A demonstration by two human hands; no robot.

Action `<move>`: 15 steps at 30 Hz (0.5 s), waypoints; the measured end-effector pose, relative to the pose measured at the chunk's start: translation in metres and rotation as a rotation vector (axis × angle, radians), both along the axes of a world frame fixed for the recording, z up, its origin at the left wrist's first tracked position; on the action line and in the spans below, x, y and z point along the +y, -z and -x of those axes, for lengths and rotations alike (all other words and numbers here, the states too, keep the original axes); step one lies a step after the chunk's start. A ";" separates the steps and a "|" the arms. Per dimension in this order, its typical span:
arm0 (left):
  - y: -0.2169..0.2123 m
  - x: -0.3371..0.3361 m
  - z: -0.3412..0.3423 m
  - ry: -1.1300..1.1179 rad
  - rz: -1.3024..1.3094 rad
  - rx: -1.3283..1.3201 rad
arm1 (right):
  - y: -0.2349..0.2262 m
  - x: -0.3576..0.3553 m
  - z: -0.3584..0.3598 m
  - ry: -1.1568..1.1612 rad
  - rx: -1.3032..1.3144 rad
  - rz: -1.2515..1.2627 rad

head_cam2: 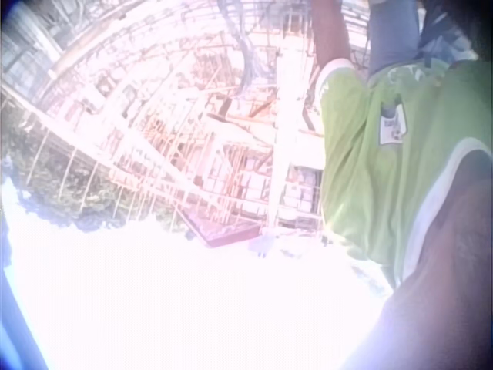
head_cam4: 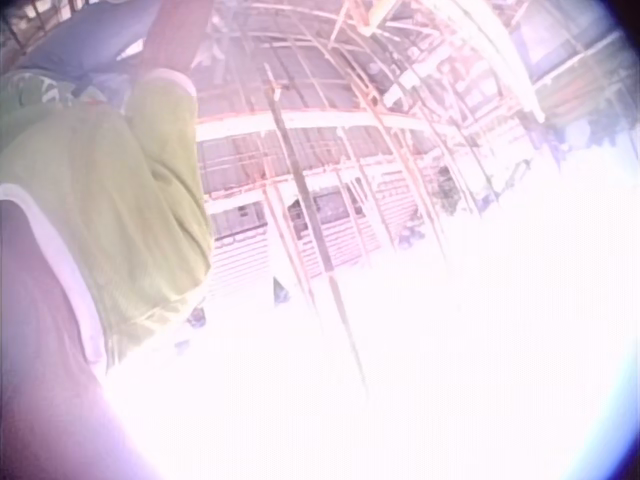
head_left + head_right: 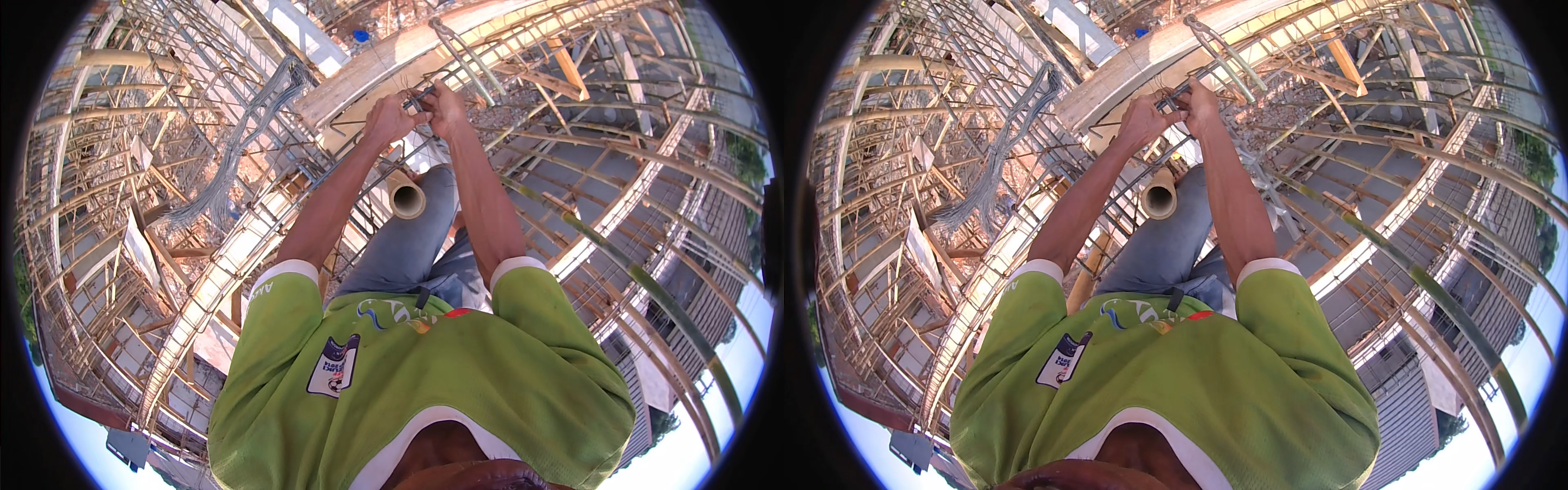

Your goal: The person secures metal rebar to a bamboo scaffolding structure using wire and pliers. They repeatedly wrap and twist wire around rebar intersections to fasten them in place.

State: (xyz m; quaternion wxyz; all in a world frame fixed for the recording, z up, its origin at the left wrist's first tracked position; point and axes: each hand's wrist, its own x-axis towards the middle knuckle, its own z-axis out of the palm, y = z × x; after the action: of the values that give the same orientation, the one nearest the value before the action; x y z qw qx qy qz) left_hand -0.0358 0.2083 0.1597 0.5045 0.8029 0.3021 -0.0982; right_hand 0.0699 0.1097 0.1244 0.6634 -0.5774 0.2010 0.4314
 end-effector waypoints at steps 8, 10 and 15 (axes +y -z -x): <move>0.023 -0.001 0.001 -0.035 -0.031 -0.137 | -0.052 0.014 -0.008 -0.560 -1.304 0.588; 0.023 0.000 0.003 -0.047 -0.061 -0.102 | -0.051 0.038 -0.021 -0.948 -1.077 0.613; 0.037 -0.004 -0.007 -0.007 -0.075 -0.124 | 0.021 0.047 -0.053 -1.246 -1.104 0.580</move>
State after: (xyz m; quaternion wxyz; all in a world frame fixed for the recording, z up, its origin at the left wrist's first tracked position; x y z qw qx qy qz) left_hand -0.0292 0.2042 0.1225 0.4919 0.8247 0.2767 -0.0350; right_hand 0.1232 0.1568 0.1036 0.1370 -0.8539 -0.3980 0.3062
